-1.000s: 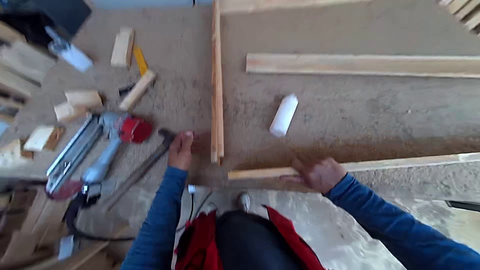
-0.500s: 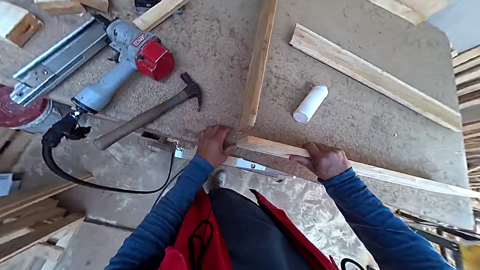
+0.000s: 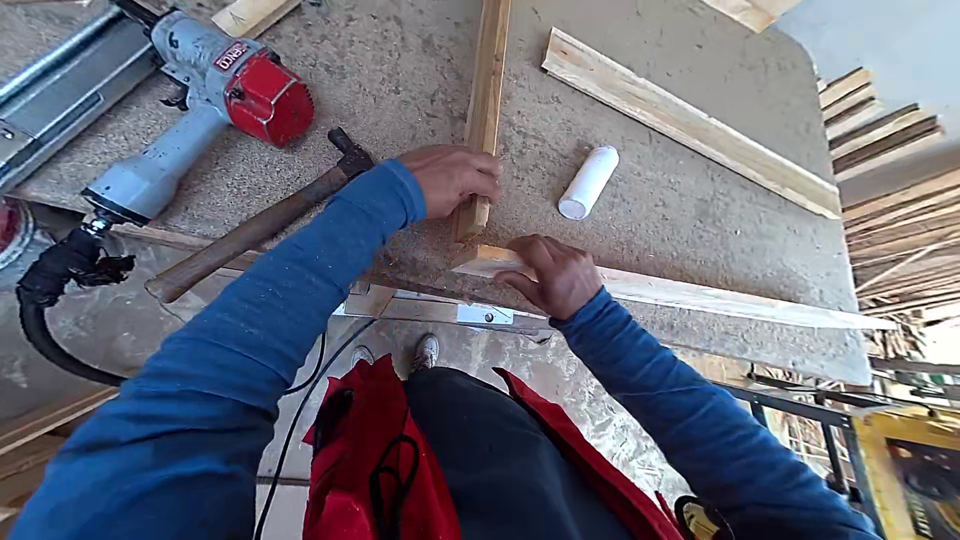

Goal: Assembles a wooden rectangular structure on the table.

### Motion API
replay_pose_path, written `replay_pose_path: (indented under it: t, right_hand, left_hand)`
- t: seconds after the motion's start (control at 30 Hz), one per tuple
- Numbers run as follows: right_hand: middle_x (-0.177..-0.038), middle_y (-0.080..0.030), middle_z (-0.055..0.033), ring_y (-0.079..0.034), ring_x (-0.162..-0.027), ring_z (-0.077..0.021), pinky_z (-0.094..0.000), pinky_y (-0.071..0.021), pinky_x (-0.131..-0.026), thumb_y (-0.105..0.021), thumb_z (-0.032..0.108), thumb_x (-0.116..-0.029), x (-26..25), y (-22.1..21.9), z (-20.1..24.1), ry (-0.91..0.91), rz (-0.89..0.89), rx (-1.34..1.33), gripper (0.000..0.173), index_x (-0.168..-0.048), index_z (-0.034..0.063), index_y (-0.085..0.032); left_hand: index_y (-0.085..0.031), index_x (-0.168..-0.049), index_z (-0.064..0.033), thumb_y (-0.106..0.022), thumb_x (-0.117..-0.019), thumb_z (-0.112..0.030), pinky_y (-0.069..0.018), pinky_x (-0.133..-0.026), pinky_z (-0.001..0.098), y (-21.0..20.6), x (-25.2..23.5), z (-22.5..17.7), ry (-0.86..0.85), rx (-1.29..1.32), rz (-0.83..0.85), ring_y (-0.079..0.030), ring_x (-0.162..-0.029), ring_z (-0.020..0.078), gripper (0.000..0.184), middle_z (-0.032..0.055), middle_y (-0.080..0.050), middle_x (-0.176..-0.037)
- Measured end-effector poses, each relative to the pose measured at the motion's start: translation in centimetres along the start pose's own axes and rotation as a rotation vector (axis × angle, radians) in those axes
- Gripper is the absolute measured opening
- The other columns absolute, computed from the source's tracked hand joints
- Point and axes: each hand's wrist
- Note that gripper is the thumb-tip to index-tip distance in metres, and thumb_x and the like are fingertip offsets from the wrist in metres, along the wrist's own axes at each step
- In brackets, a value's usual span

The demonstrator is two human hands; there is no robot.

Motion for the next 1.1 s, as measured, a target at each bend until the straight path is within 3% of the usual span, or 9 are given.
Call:
replay_pose_path:
  t: [0.1, 0.2, 0.4, 0.63, 0.8, 0.9, 1.0, 1.1]
  right_hand:
    - [-0.104, -0.074, -0.0143, -0.074, -0.091, -0.0276, -0.0425, -0.0623, -0.073, -0.067, 0.038, -0.0999, -1.0, -1.1, 0.5, 0.08, -0.113, -0.079, 0.037, -0.113, 0.0026, -0.069]
    - [-0.102, -0.074, -0.0134, -0.074, -0.09, -0.0256, -0.0406, -0.0621, -0.075, -0.069, 0.033, -0.0995, -0.8, -1.1, 0.5, 0.129, -0.137, -0.133, 0.032, -0.111, 0.003, -0.07]
    - [-0.102, -0.075, -0.0125, -0.074, -0.091, -0.0237, -0.0391, -0.0623, -0.075, -0.07, 0.028, -0.0988, -0.2, -0.8, 1.1, 0.182, -0.138, -0.154, 0.028, -0.113, 0.0039, -0.072]
    - [-0.105, -0.075, -0.0116, -0.074, -0.092, -0.0228, -0.0381, -0.0617, -0.074, -0.07, 0.027, -0.0985, -0.2, -0.7, 1.4, 0.174, -0.129, -0.128, 0.032, -0.125, 0.0093, -0.071]
    - [-0.106, -0.075, -0.0098, -0.073, -0.092, -0.021, -0.0372, -0.0613, -0.074, -0.068, 0.028, -0.0993, -0.2, -0.7, 1.3, 0.162, -0.112, -0.129, 0.03, -0.125, 0.0121, -0.073]
    - [-0.106, -0.075, -0.0106, -0.073, -0.092, -0.0214, -0.0373, -0.0612, -0.075, -0.069, 0.026, -0.0988, -0.1, -0.8, 1.3, 0.159, -0.117, -0.146, 0.031, -0.126, 0.0112, -0.073]
    - [-0.104, -0.075, -0.011, -0.073, -0.091, -0.0212, -0.0371, -0.061, -0.074, -0.07, 0.026, -0.0984, -0.1, -0.8, 1.3, 0.154, -0.113, -0.149, 0.032, -0.126, 0.0105, -0.072]
    - [-0.105, -0.074, -0.0111, -0.073, -0.092, -0.0208, -0.0371, -0.0609, -0.076, -0.07, 0.025, -0.0981, -0.1, -0.8, 1.5, 0.145, -0.101, -0.156, 0.032, -0.127, 0.01, -0.072]
  left_hand:
    - [-0.074, -0.12, -0.0152, -0.058, -0.0979, 0.002, -0.0486, -0.109, 0.0463, 0.2, -0.1, 0.1, -0.096, -0.027, 0.028, -0.059, -0.13, 0.028, 0.032, 0.0081, -0.062, -0.141]
    - [-0.074, -0.118, -0.0124, -0.056, -0.0977, 0.004, -0.0482, -0.109, 0.046, 0.1, 0.2, -0.6, -0.122, -0.041, 0.044, -0.06, -0.129, 0.0291, 0.032, 0.0093, -0.063, -0.138]
    - [-0.073, -0.121, -0.0129, -0.054, -0.0981, 0.004, -0.0481, -0.108, 0.0454, -0.6, 0.6, -2.5, -0.122, -0.079, 0.067, -0.061, -0.126, 0.0301, 0.034, 0.0087, -0.063, -0.138]
    - [-0.072, -0.123, -0.0146, -0.052, -0.1, 0.004, -0.0488, -0.107, 0.0434, -1.4, 1.3, -3.7, -0.064, -0.069, 0.018, -0.06, -0.127, 0.0295, 0.036, 0.007, -0.06, -0.143]
    - [-0.068, -0.133, -0.0232, -0.052, -0.0999, 0.002, -0.0516, -0.103, 0.0448, -2.4, 2.2, -4.1, 0.015, -0.01, -0.091, -0.058, -0.13, 0.0293, 0.044, 0.0025, -0.052, -0.154]
    - [-0.059, -0.143, -0.0162, -0.06, -0.099, -0.004, -0.0491, -0.11, 0.0442, -3.3, 4.1, -4.7, 0.136, 0.132, -0.271, -0.053, -0.138, 0.0276, 0.046, 0.0074, -0.046, -0.158]
    - [-0.061, -0.139, -0.009, -0.069, -0.0948, -0.008, -0.0478, -0.113, 0.0433, -4.4, 7.4, -4.5, 0.299, 0.235, -0.447, -0.054, -0.137, 0.0243, 0.045, 0.0105, -0.054, -0.149]
    - [-0.065, -0.134, -0.008, -0.066, -0.0985, -0.021, -0.0451, -0.113, 0.0477, -4.2, 12.4, -3.6, 0.452, 0.136, -0.534, -0.056, -0.133, 0.0297, 0.038, 0.0121, -0.06, -0.142]
Point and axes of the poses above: each hand's wrist, its own x-axis away from the middle knuckle, its own y-axis out of the back of the hand, z = x × y
